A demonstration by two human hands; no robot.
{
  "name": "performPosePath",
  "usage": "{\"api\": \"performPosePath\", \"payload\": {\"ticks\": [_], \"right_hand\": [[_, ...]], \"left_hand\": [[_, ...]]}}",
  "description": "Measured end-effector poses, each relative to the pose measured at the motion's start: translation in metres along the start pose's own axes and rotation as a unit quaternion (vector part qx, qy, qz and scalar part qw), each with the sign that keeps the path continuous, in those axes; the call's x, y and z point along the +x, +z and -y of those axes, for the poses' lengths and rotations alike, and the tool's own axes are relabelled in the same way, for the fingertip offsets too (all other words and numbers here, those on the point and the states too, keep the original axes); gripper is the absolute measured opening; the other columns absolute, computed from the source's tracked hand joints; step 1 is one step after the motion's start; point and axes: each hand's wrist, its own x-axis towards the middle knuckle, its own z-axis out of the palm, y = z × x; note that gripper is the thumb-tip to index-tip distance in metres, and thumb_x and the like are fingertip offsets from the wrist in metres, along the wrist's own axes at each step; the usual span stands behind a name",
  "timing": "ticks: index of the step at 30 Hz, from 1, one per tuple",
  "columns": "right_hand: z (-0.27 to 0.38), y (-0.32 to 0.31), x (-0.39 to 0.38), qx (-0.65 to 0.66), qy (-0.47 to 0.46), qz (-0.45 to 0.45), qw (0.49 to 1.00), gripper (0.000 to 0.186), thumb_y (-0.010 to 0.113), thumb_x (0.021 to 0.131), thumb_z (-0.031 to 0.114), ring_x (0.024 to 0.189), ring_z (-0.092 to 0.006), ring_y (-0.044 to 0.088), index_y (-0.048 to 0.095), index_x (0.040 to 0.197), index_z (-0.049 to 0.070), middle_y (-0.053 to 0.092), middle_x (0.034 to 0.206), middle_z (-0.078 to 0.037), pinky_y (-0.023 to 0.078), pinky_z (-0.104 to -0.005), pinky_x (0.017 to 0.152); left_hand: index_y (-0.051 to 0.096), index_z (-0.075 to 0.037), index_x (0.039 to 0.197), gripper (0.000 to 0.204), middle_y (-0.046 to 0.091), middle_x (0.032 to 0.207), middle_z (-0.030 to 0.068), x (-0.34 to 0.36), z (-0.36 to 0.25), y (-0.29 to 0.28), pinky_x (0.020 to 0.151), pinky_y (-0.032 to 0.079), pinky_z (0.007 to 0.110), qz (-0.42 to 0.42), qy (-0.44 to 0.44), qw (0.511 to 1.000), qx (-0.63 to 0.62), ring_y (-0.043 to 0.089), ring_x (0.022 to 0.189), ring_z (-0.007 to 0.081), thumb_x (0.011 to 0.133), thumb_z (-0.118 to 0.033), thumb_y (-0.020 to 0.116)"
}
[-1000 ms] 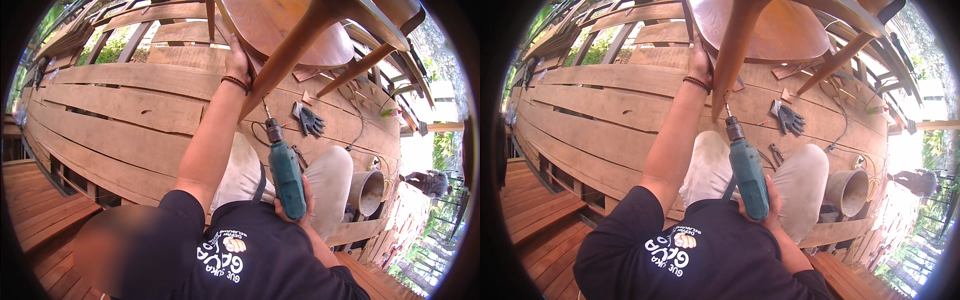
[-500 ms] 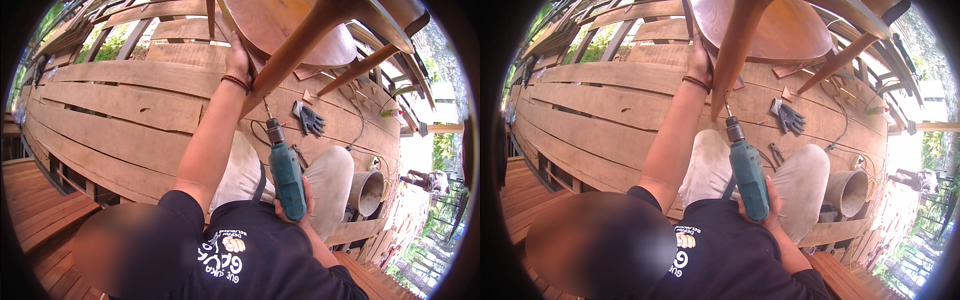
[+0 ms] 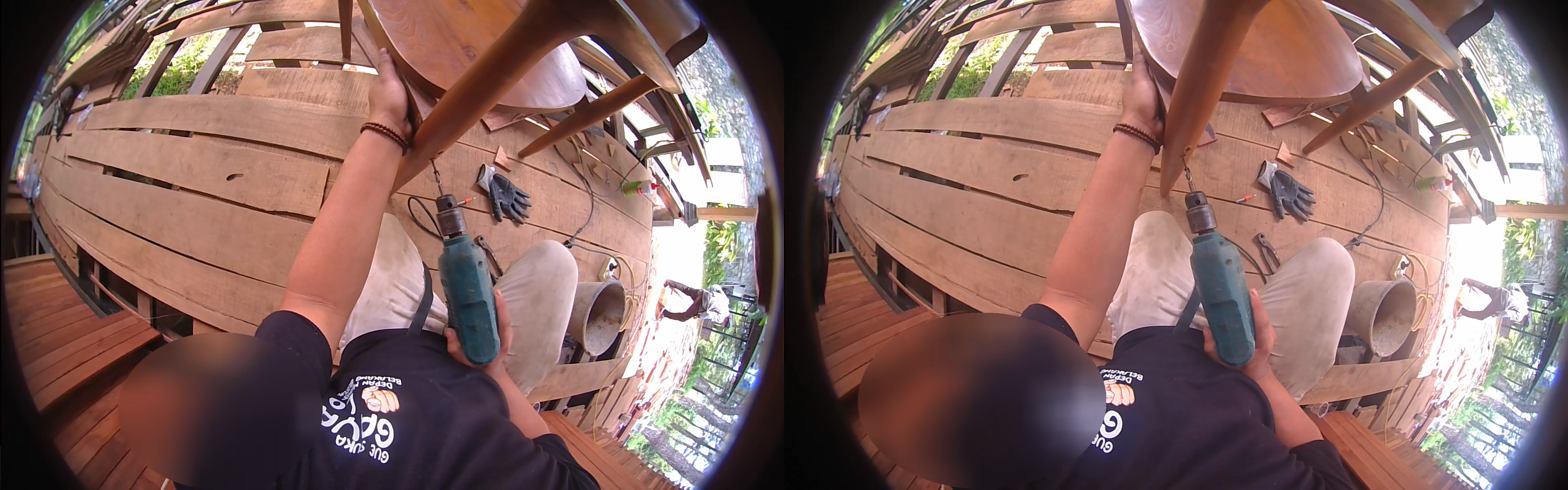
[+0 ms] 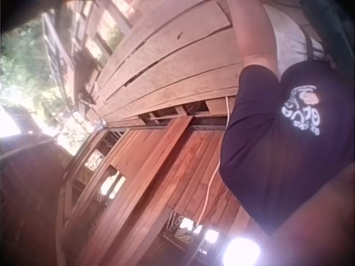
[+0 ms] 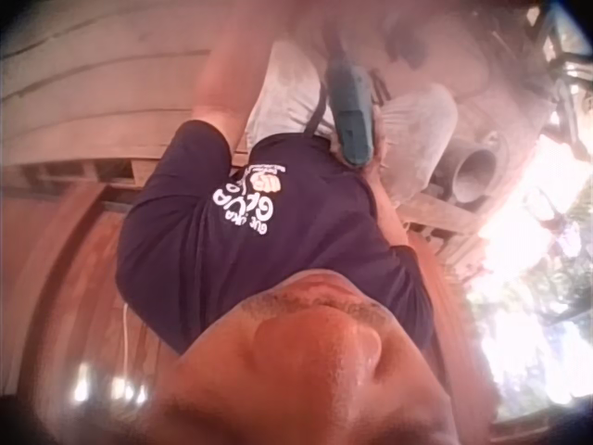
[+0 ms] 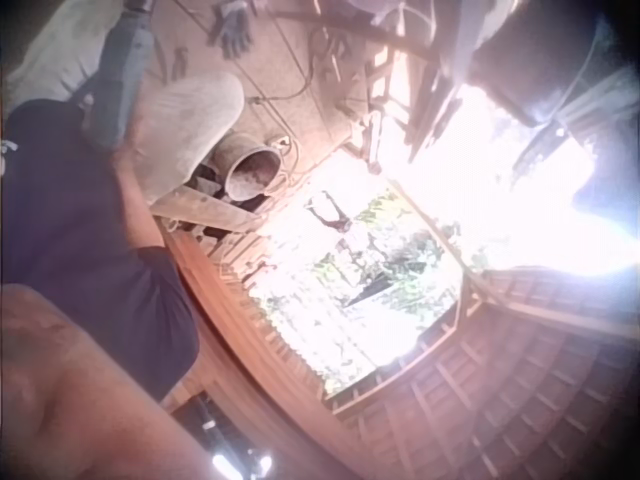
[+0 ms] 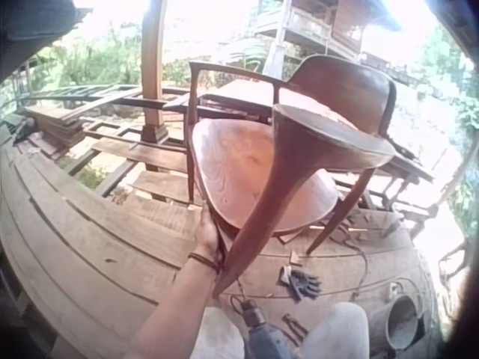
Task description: The person sits on a wooden floor and uses a power drill to drive screws into the legs of a wooden chair. They also use pliers to adjust small metal components on the chair legs and handle wooden planks nearby.
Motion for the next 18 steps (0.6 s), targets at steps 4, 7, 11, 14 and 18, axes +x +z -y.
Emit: {"api": "performPosePath", "payload": {"ticks": [4, 7, 11, 14, 18], "right_hand": [[-0.008, 0.001, -0.012, 0.033, 0.036, 0.013, 0.999, 0.096, 0.083, 0.069, 0.027, 0.107, -0.0279, 0.064, 0.035, 0.144, -0.007, 0.061, 0.121, -0.019, 0.052, -0.035, 0.09], [-0.01, 0.0, -0.014, 0.043, 0.038, 0.024, 0.998, 0.096, 0.083, 0.069, 0.028, 0.108, -0.0278, 0.064, 0.034, 0.144, -0.008, 0.06, 0.122, -0.019, 0.051, -0.0349, 0.092], [-0.01, 0.001, -0.013, 0.003, 0.019, 0.019, 1.0, 0.096, 0.082, 0.07, 0.027, 0.108, -0.0283, 0.063, 0.033, 0.144, -0.009, 0.059, 0.124, -0.02, 0.051, -0.035, 0.092], [-0.011, 0.001, -0.011, 0.008, 0.017, 0.019, 1.0, 0.095, 0.081, 0.07, 0.027, 0.109, -0.0285, 0.063, 0.033, 0.144, -0.009, 0.058, 0.125, -0.021, 0.051, -0.0352, 0.092], [-0.012, 0.001, -0.011, 0.017, 0.032, 0.023, 0.999, 0.095, 0.081, 0.071, 0.027, 0.109, -0.0284, 0.063, 0.033, 0.144, -0.009, 0.058, 0.125, -0.021, 0.051, -0.0355, 0.091]], "left_hand": [[0.045, -0.004, 0.138, 0.057, 0.058, 0.134, 0.0128, -0.005, -0.004, 0.007, 0.099, 0.05, 0.038, -0.021, -0.017, 0.999, 0.024, 0.059, 0.117, 0.0269, 0.106, -0.047, 0.027], [0.044, 0.0, 0.139, 0.062, 0.057, 0.135, 0.014, -0.004, -0.003, 0.004, 0.1, 0.049, 0.038, -0.022, -0.012, 0.999, 0.03, 0.059, 0.118, 0.0274, 0.105, -0.051, 0.03], [0.042, 0.006, 0.139, 0.073, 0.056, 0.134, 0.0168, -0.002, 0.0, 0.002, 0.101, 0.048, 0.038, -0.009, 0.003, 1.0, 0.011, 0.057, 0.118, 0.0292, 0.102, -0.057, 0.037], [0.041, 0.005, 0.14, 0.072, 0.056, 0.135, 0.0169, -0.004, -0.002, 0.003, 0.101, 0.048, 0.039, -0.004, -0.001, 1.0, -0.002, 0.057, 0.119, 0.0297, 0.102, -0.056, 0.037], [0.04, 0.005, 0.141, 0.072, 0.055, 0.136, 0.0173, -0.014, -0.007, 0.011, 0.102, 0.047, 0.039, -0.004, 0.009, 1.0, 0.003, 0.056, 0.12, 0.0303, 0.103, -0.056, 0.037]]}}
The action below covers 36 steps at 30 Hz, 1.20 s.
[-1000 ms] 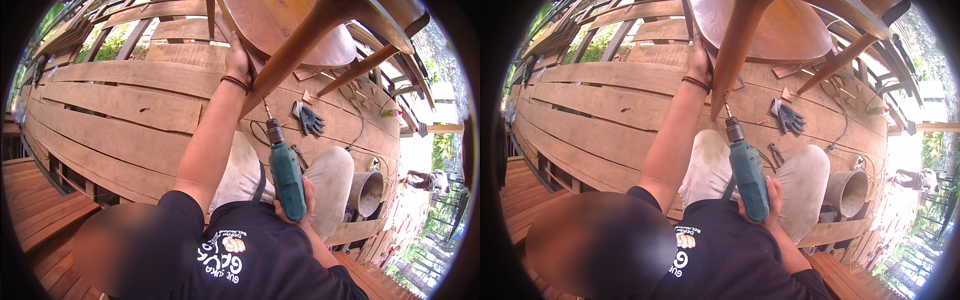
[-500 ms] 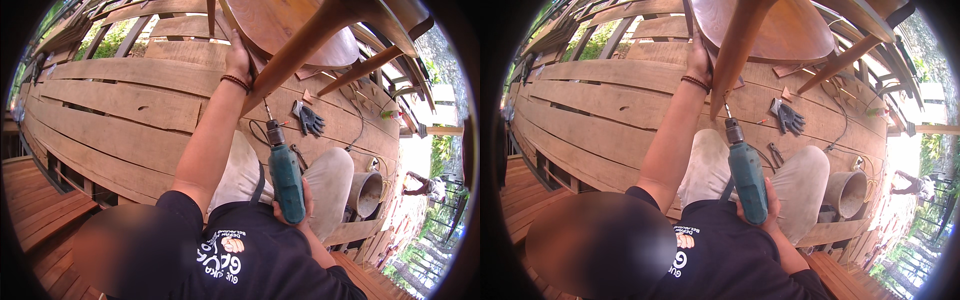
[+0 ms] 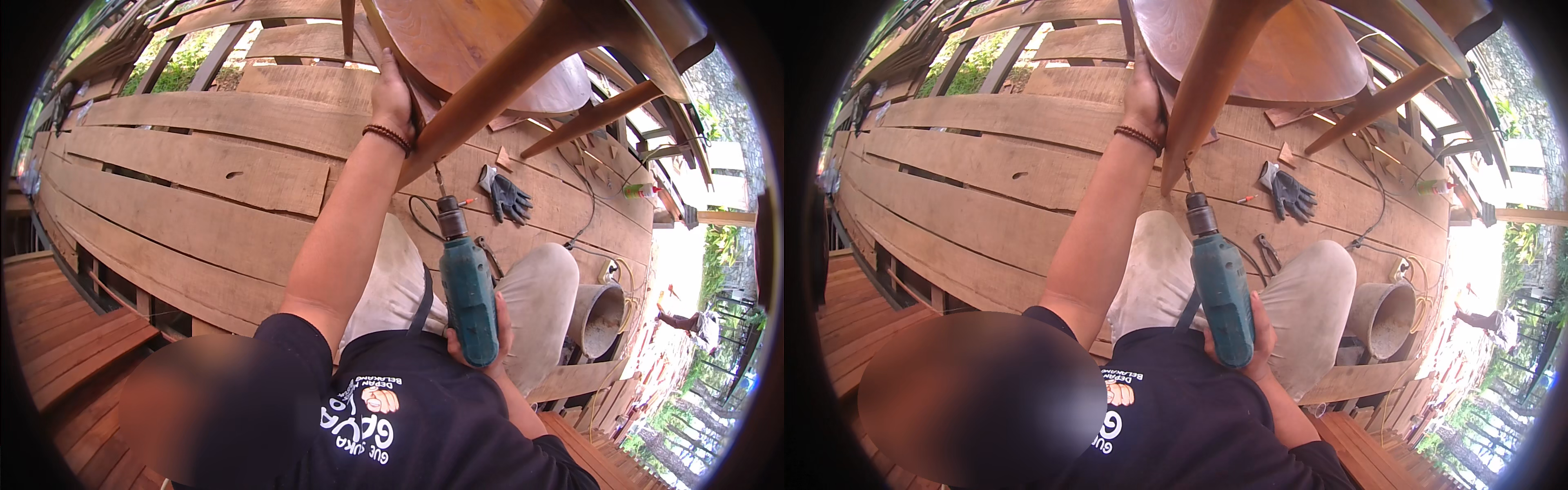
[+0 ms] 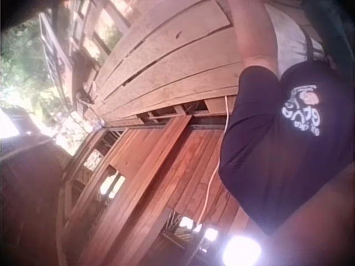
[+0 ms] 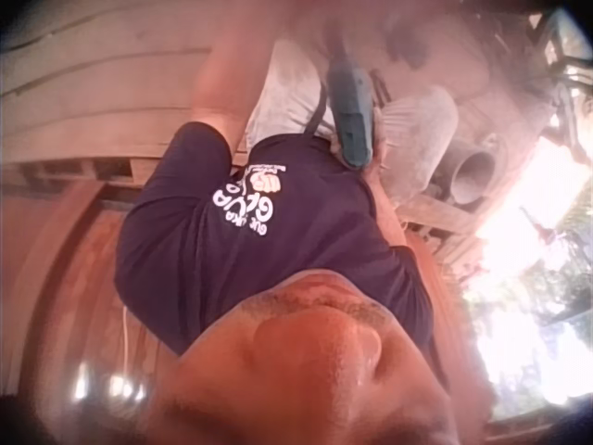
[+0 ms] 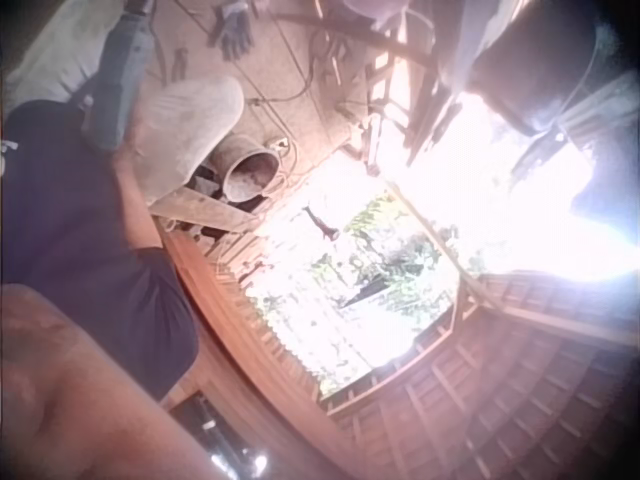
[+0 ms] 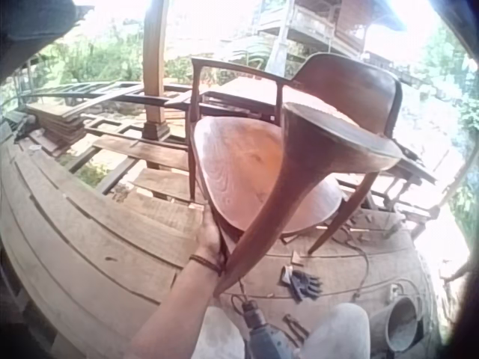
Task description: The person sits on a wooden floor and uses a power drill to drive screws into the legs of a wooden chair. They also use pliers to adjust small metal components on the chair legs and handle wooden planks nearby.
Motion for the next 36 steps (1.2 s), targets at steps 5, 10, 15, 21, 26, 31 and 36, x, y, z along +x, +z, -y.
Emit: {"api": "performPosePath", "payload": {"ticks": [5, 10, 15, 21, 26, 31, 36], "right_hand": [[0.0, 0.0, 0.002, 0.005, -0.014, -0.002, 1.0, 0.094, 0.081, 0.072, 0.029, 0.106, -0.0288, 0.064, 0.033, 0.144, -0.009, 0.06, 0.121, -0.021, 0.052, -0.0363, 0.089], [0.026, -0.011, 0.025, -0.016, -0.032, -0.004, 0.999, 0.089, 0.082, 0.071, 0.028, 0.096, -0.0295, 0.068, 0.039, 0.139, -0.008, 0.064, 0.11, -0.02, 0.054, -0.0367, 0.082], [0.026, -0.013, 0.026, -0.029, 0.0, 0.001, 1.0, 0.087, 0.08, 0.069, 0.024, 0.092, -0.0304, 0.068, 0.04, 0.14, -0.007, 0.064, 0.109, -0.02, 0.054, -0.0368, 0.081], [0.025, -0.013, 0.028, -0.026, -0.018, 0.011, 0.999, 0.086, 0.079, 0.069, 0.024, 0.091, -0.0311, 0.068, 0.04, 0.139, -0.009, 0.065, 0.108, -0.021, 0.055, -0.0366, 0.08], [0.024, -0.01, 0.028, -0.028, -0.034, 0.016, 0.999, 0.084, 0.078, 0.069, 0.019, 0.088, -0.0322, 0.068, 0.039, 0.139, -0.009, 0.064, 0.104, -0.022, 0.055, -0.038, 0.077], [0.025, -0.011, 0.031, -0.023, -0.04, 0.023, 0.999, 0.085, 0.077, 0.069, 0.015, 0.085, -0.0332, 0.068, 0.038, 0.14, -0.008, 0.063, 0.102, -0.022, 0.055, -0.0396, 0.075], [0.026, -0.01, 0.032, -0.044, -0.042, 0.016, 0.998, 0.085, 0.077, 0.068, 0.018, 0.087, -0.0329, 0.068, 0.039, 0.139, -0.01, 0.063, 0.105, -0.023, 0.055, -0.0386, 0.077]], "left_hand": [[0.04, 0.005, 0.141, 0.071, 0.055, 0.137, 0.0174, 0.008, 0.005, -0.006, 0.102, 0.047, 0.04, 0.003, 0.0, 1.0, -0.003, 0.056, 0.12, 0.0302, 0.103, -0.055, 0.037], [0.041, 0.006, 0.14, 0.071, 0.055, 0.136, 0.0173, 0.014, 0.005, -0.014, 0.102, 0.047, 0.039, -0.002, -0.015, 1.0, -0.006, 0.056, 0.12, 0.0301, 0.103, -0.055, 0.037], [0.042, 0.006, 0.139, 0.073, 0.057, 0.134, 0.0174, 0.006, 0.005, -0.004, 0.101, 0.048, 0.039, -0.019, -0.007, 1.0, 0.003, 0.057, 0.118, 0.0297, 0.102, -0.056, 0.037], [0.047, 0.009, 0.135, 0.075, 0.06, 0.129, 0.0177, 0.007, 0.005, -0.005, 0.097, 0.049, 0.037, -0.048, -0.015, 0.998, 0.036, 0.059, 0.114, 0.0282, 0.102, -0.058, 0.038], [0.051, 0.01, 0.13, 0.075, 0.062, 0.124, 0.018, 0.018, 0.013, -0.016, 0.093, 0.051, 0.036, -0.047, -0.001, 0.998, 0.035, 0.061, 0.109, 0.0277, 0.101, -0.058, 0.04], [0.05, 0.01, 0.131, 0.075, 0.061, 0.126, 0.018, 0.015, 0.012, -0.012, 0.095, 0.05, 0.036, -0.044, 0.006, 0.999, 0.029, 0.061, 0.111, 0.0275, 0.101, -0.057, 0.039], [0.047, 0.01, 0.134, 0.075, 0.059, 0.131, 0.0183, 0.013, 0.009, -0.01, 0.098, 0.048, 0.036, -0.023, 0.0, 1.0, 0.021, 0.059, 0.116, 0.0277, 0.102, -0.057, 0.037]]}}
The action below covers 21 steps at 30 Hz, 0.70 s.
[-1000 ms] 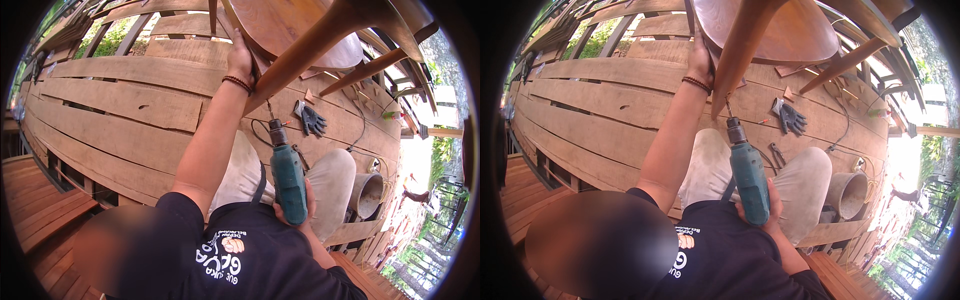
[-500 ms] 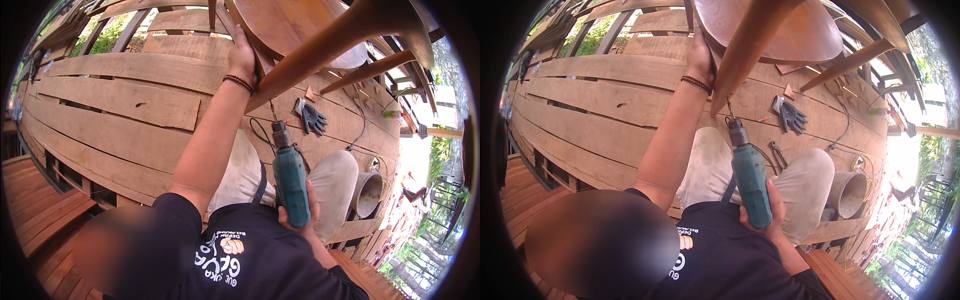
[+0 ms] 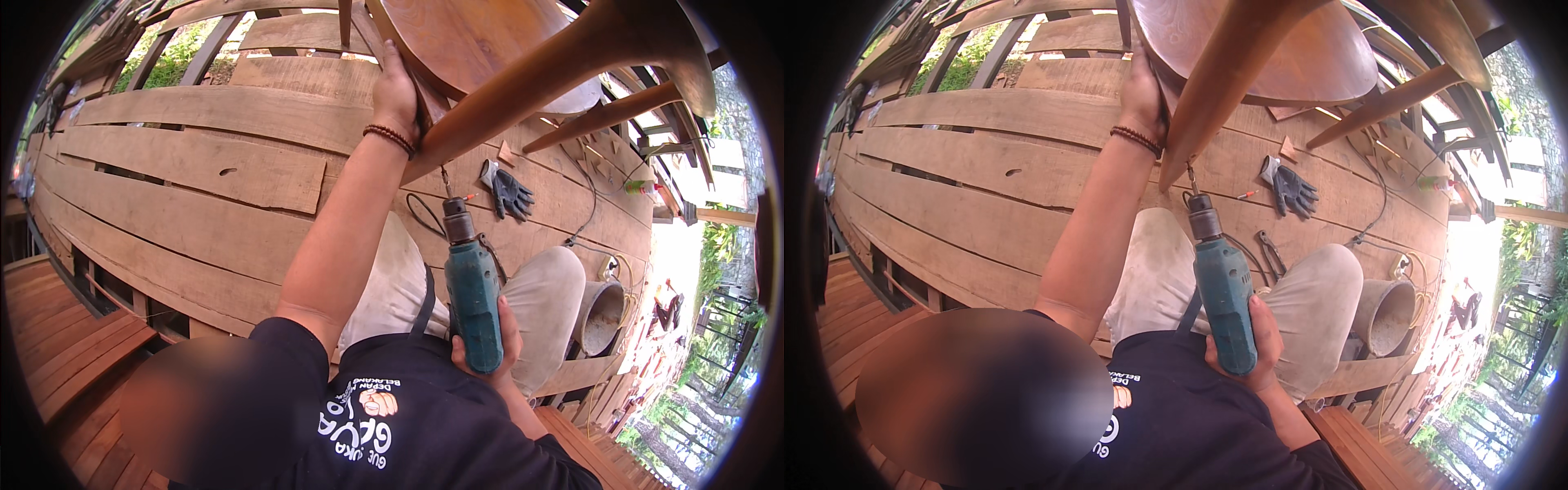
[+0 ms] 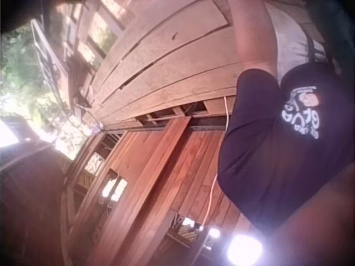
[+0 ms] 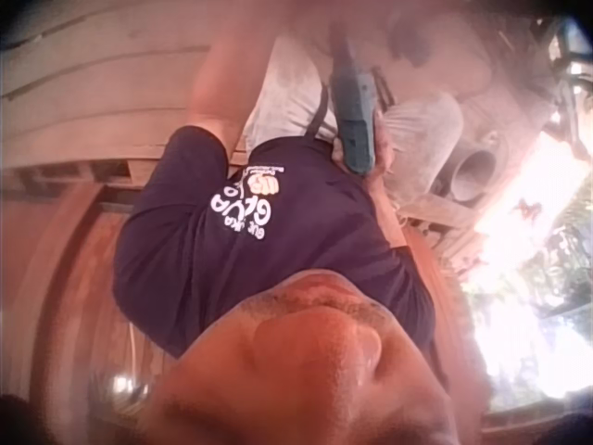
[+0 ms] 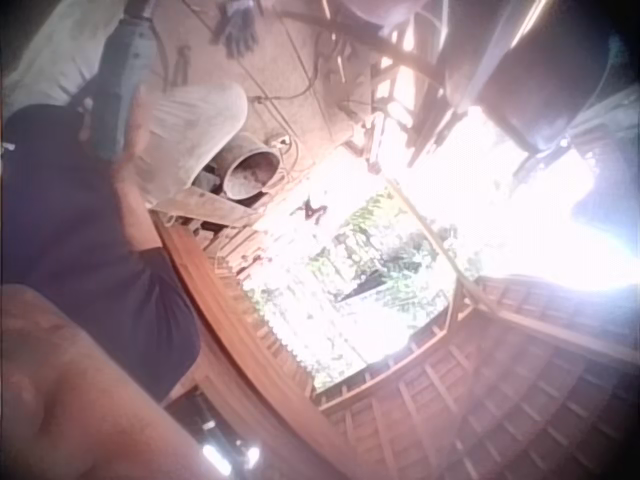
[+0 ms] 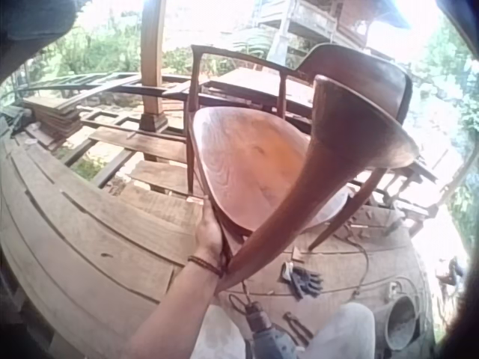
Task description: The person sits on a wooden floor and uses a power drill to drive screws into the legs of a wooden chair. They also use pliers to adjust small metal components on the chair legs and handle wooden planks nearby.
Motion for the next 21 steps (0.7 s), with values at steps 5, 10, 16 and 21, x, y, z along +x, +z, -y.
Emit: {"api": "performPosePath", "payload": {"ticks": [5, 10, 16, 21], "right_hand": [[-0.005, 0.002, -0.001, -0.041, -0.02, -0.007, 0.999, 0.086, 0.077, 0.068, 0.025, 0.091, -0.033, 0.068, 0.042, 0.137, -0.012, 0.061, 0.114, -0.024, 0.056, -0.0376, 0.079], [-0.004, 0.003, 0.005, -0.044, -0.029, -0.007, 0.999, 0.086, 0.078, 0.068, 0.025, 0.092, -0.0342, 0.068, 0.042, 0.136, -0.013, 0.061, 0.114, -0.025, 0.055, -0.0385, 0.08], [-0.003, 0.003, 0.009, -0.056, -0.027, -0.008, 0.998, 0.085, 0.077, 0.068, 0.024, 0.092, -0.0336, 0.068, 0.042, 0.137, -0.012, 0.062, 0.112, -0.025, 0.055, -0.038, 0.08], [-0.001, 0.0, 0.008, -0.028, 0.017, 0.003, 0.999, 0.085, 0.076, 0.068, 0.023, 0.088, -0.0304, 0.069, 0.042, 0.137, -0.011, 0.065, 0.106, -0.023, 0.056, -0.037, 0.078]], "left_hand": [[0.046, 0.011, 0.135, 0.078, 0.058, 0.132, 0.0192, 0.005, 0.005, -0.004, 0.099, 0.048, 0.036, -0.009, -0.007, 1.0, 0.011, 0.058, 0.117, 0.0282, 0.101, -0.059, 0.038], [0.048, 0.013, 0.133, 0.08, 0.059, 0.129, 0.0196, 0.004, 0.006, -0.005, 0.098, 0.048, 0.035, -0.018, -0.017, 1.0, 0.004, 0.058, 0.115, 0.0279, 0.1, -0.06, 0.039], [0.05, 0.014, 0.13, 0.081, 0.061, 0.126, 0.0193, 0.007, 0.009, -0.007, 0.096, 0.048, 0.035, -0.02, -0.005, 1.0, 0.011, 0.059, 0.111, 0.0264, 0.1, -0.06, 0.041], [0.051, 0.014, 0.129, 0.08, 0.061, 0.124, 0.0194, 0.007, 0.01, -0.009, 0.096, 0.048, 0.034, -0.025, -0.006, 1.0, 0.011, 0.06, 0.11, 0.0263, 0.1, -0.06, 0.041]]}}
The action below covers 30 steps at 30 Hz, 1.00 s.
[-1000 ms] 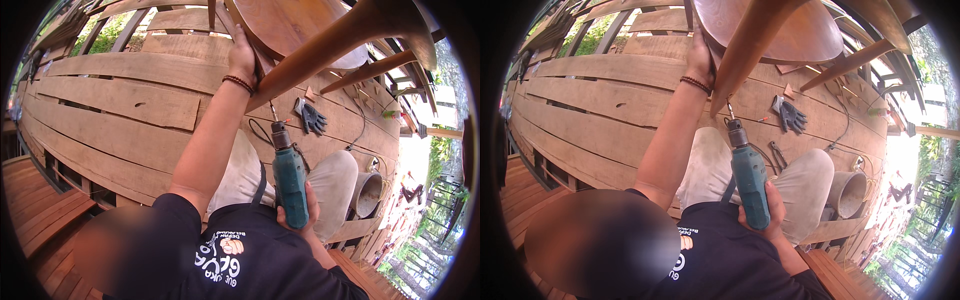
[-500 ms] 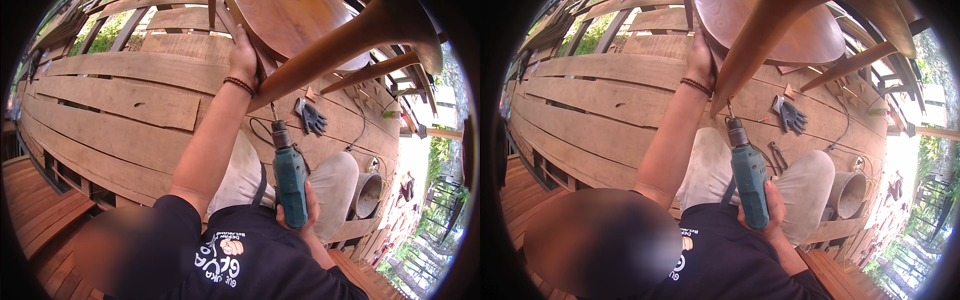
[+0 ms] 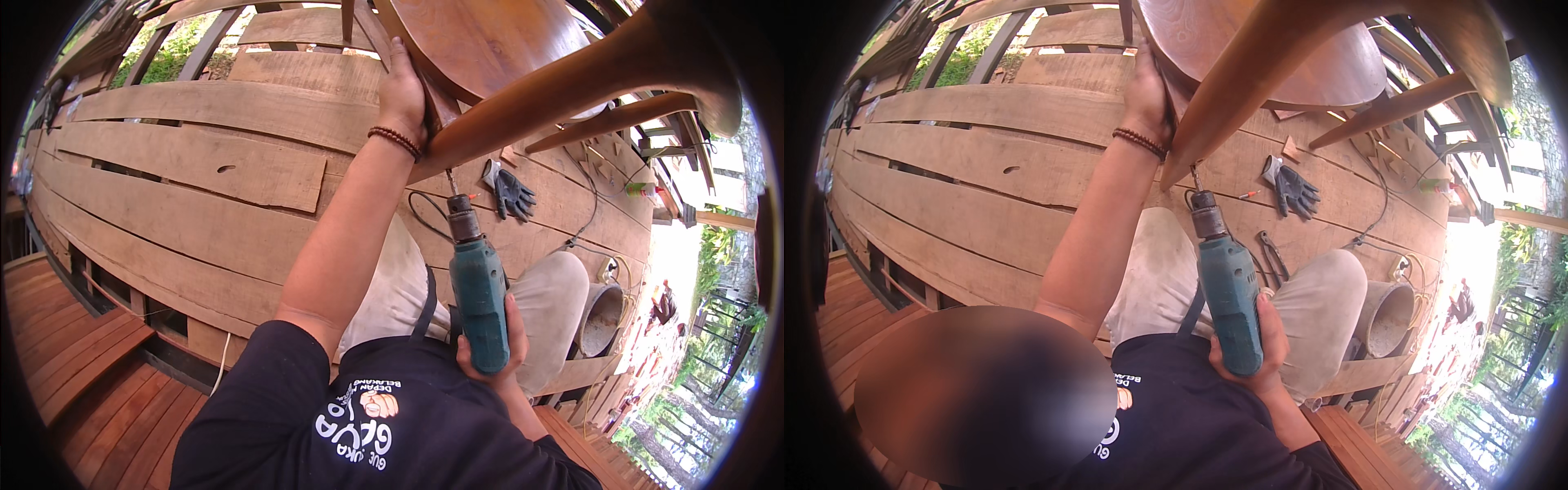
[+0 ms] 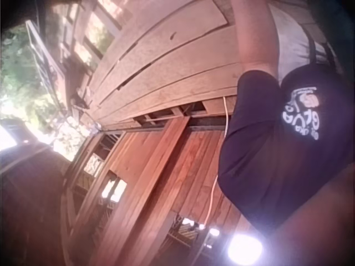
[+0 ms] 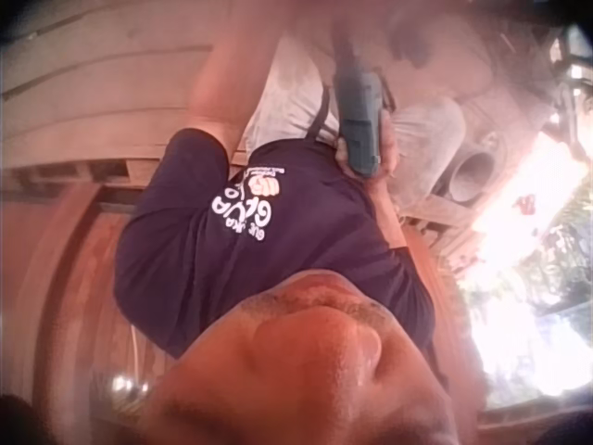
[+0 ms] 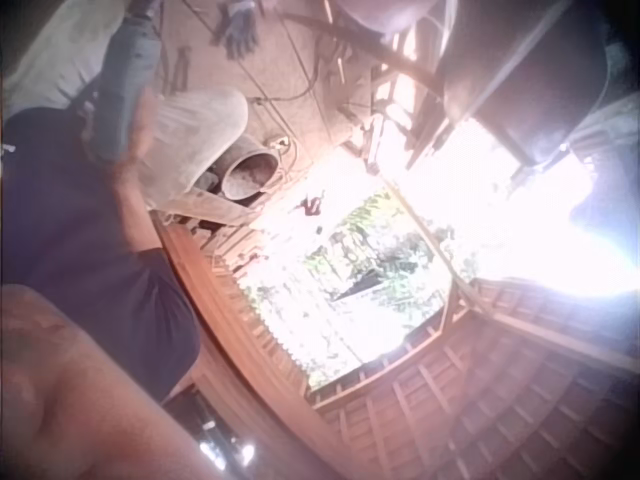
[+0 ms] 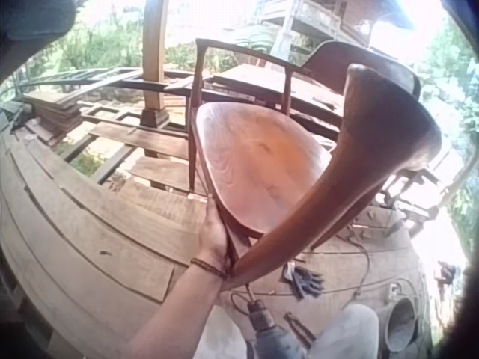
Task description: The person sits on a wooden floor and uses a power drill to drive screws into the legs of a wooden chair. They also use pliers to adjust small metal components on the chair legs and handle wooden planks nearby.
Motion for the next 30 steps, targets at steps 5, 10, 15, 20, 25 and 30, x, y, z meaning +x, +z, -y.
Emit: {"api": "performPosePath", "payload": {"ticks": [5, 10, 15, 20, 25, 30], "right_hand": [[-0.001, 0.001, 0.0, 0.008, -0.008, -0.002, 1.0, 0.086, 0.076, 0.068, 0.024, 0.09, -0.0318, 0.069, 0.041, 0.138, -0.011, 0.064, 0.109, -0.024, 0.056, -0.0381, 0.079], [-0.003, 0.0, 0.004, -0.03, -0.055, -0.006, 0.998, 0.086, 0.076, 0.067, 0.023, 0.097, -0.038, 0.067, 0.041, 0.138, -0.011, 0.06, 0.116, -0.027, 0.054, -0.0421, 0.084], [-0.002, -0.001, 0.009, -0.026, -0.063, 0.002, 0.998, 0.085, 0.076, 0.067, 0.021, 0.098, -0.0408, 0.066, 0.041, 0.138, -0.011, 0.06, 0.115, -0.029, 0.054, -0.0442, 0.086], [0.002, 0.001, 0.024, -0.028, -0.082, -0.011, 0.996, 0.08, 0.075, 0.066, 0.01, 0.091, -0.0443, 0.066, 0.043, 0.137, -0.006, 0.06, 0.113, -0.031, 0.056, -0.0455, 0.077], [-0.005, 0.002, 0.027, -0.054, -0.11, -0.005, 0.992, 0.082, 0.075, 0.067, 0.017, 0.098, -0.0443, 0.065, 0.042, 0.137, -0.01, 0.059, 0.115, -0.031, 0.054, -0.046, 0.086], [-0.005, 0.001, 0.021, -0.04, -0.066, 0.01, 0.997, 0.084, 0.075, 0.067, 0.022, 0.098, -0.0436, 0.065, 0.041, 0.137, -0.012, 0.06, 0.115, -0.03, 0.054, -0.0454, 0.085]], "left_hand": [[0.052, 0.014, 0.127, 0.08, 0.062, 0.123, 0.0188, 0.001, 0.002, -0.001, 0.095, 0.048, 0.035, 0.0, 0.005, 1.0, 0.011, 0.06, 0.109, 0.0263, 0.1, -0.06, 0.041], [0.053, 0.014, 0.126, 0.079, 0.063, 0.122, 0.0185, -0.004, -0.002, 0.003, 0.094, 0.049, 0.035, 0.005, 0.004, 1.0, -0.016, 0.06, 0.108, 0.0262, 0.1, -0.06, 0.041], [0.053, 0.013, 0.127, 0.079, 0.062, 0.123, 0.0182, -0.002, -0.002, 0.0, 0.093, 0.05, 0.034, 0.0, 0.002, 1.0, 0.022, 0.06, 0.108, 0.0258, 0.1, -0.06, 0.04], [0.054, 0.013, 0.125, 0.081, 0.063, 0.12, 0.0181, -0.006, -0.004, 0.005, 0.092, 0.05, 0.034, -0.003, 0.012, 1.0, 0.004, 0.061, 0.107, 0.0252, 0.1, -0.062, 0.039], [0.056, 0.014, 0.123, 0.082, 0.065, 0.117, 0.0171, 0.0, 0.0, 0.0, 0.09, 0.05, 0.034, -0.016, 0.001, 0.998, 0.063, 0.062, 0.104, 0.025, 0.1, -0.063, 0.039], [0.056, 0.014, 0.124, 0.083, 0.064, 0.119, 0.0178, -0.006, -0.004, 0.001, 0.092, 0.049, 0.033, -0.012, 0.0, 0.999, 0.039, 0.061, 0.106, 0.0247, 0.1, -0.063, 0.038]]}}
